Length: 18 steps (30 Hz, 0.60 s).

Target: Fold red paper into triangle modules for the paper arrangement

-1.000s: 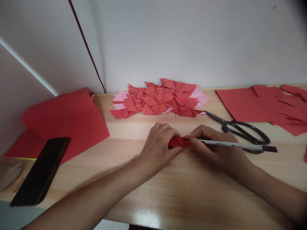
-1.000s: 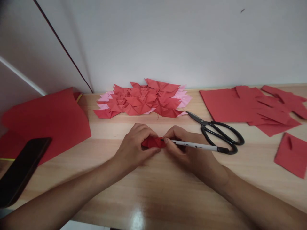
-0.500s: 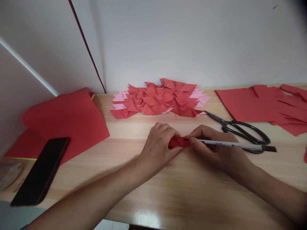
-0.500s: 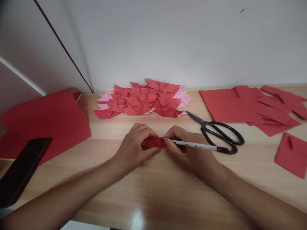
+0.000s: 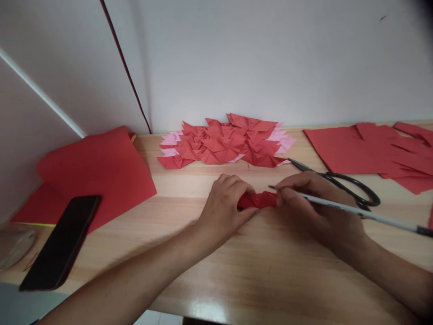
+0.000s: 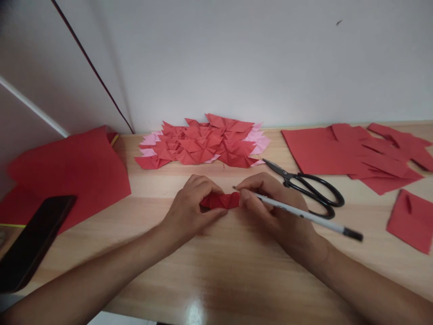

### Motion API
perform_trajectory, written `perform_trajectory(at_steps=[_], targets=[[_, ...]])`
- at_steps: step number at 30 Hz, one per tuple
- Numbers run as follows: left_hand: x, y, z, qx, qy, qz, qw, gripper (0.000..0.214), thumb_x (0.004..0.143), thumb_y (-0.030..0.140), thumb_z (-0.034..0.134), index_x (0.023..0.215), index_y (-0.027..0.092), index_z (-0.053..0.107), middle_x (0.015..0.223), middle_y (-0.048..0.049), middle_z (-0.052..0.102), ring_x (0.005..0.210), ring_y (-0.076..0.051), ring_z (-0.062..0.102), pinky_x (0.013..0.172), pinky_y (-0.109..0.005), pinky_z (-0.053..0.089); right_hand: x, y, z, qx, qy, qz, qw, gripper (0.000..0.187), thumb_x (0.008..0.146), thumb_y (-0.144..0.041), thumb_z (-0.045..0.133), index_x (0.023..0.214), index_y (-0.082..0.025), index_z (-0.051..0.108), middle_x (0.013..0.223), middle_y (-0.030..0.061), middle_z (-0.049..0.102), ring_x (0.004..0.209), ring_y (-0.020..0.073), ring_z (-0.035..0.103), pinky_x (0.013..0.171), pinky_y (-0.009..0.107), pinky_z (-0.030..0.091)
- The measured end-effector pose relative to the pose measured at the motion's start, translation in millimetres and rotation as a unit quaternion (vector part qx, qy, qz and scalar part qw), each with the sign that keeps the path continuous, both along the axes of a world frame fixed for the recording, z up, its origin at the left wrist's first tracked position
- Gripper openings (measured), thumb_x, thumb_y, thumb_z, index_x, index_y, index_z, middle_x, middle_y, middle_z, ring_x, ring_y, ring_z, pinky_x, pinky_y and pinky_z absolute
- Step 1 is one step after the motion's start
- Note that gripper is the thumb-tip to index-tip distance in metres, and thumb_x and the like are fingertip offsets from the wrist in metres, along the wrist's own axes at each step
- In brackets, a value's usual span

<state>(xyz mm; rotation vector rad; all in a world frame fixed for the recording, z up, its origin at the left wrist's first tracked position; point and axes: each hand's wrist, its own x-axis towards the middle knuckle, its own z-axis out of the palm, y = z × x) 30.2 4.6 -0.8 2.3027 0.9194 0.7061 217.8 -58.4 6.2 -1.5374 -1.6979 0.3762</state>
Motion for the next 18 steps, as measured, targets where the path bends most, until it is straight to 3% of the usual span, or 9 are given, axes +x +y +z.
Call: perform_trajectory(at_steps=[3,6,12,18], targets=[[-0.7,0.9,1.8,0.003,-0.015,0.006,1.000,0.018,0.072,0.025,0.073,0.085,0.020,0.061,0.090,-0.0039,0.064,0.095,-0.023,0.053,0.083,-0.037,0.043,3.6,4.4,-1.4,0.059,0.011,-0.016,0.998,0.016,0.093,-0.026,0.047,0.101,-0.026,0.061,0.085,0.0022,0.069,0.081,0.0186,0.065,0.071,0.031,0.050],[-1.7,1.7,2.4,0.014,-0.032,0.008,0.999,0.020,0.071,0.024,0.074,0.087,0.020,0.061,0.091,-0.0033,0.064,0.096,-0.022,0.053,0.084,-0.036,0.043,7.3,9.3,-3.6,0.058,-0.046,0.009,0.997,0.016,0.091,-0.029,0.051,0.104,-0.028,0.060,0.100,0.0050,0.068,0.094,0.0233,0.064,0.081,0.038,0.050],[-4.7,3.4,4.0,0.046,-0.061,0.026,0.997,0.020,0.074,0.026,0.073,0.090,0.021,0.062,0.095,-0.0037,0.065,0.100,-0.022,0.053,0.087,-0.037,0.044,10.3,9.3,-5.8,0.044,-0.082,0.042,0.995,0.022,0.088,-0.032,0.057,0.109,-0.029,0.058,0.108,0.0066,0.066,0.101,0.0277,0.062,0.086,0.042,0.048],[-6.2,5.3,4.1,0.050,-0.059,0.032,0.996,0.022,0.074,0.031,0.073,0.092,0.021,0.064,0.099,-0.0047,0.066,0.104,-0.024,0.054,0.087,-0.039,0.044,8.4,8.3,-4.4,0.029,-0.077,0.040,0.996,0.017,0.090,-0.034,0.052,0.104,-0.027,0.058,0.100,0.0056,0.067,0.093,0.0256,0.063,0.079,0.039,0.049]])
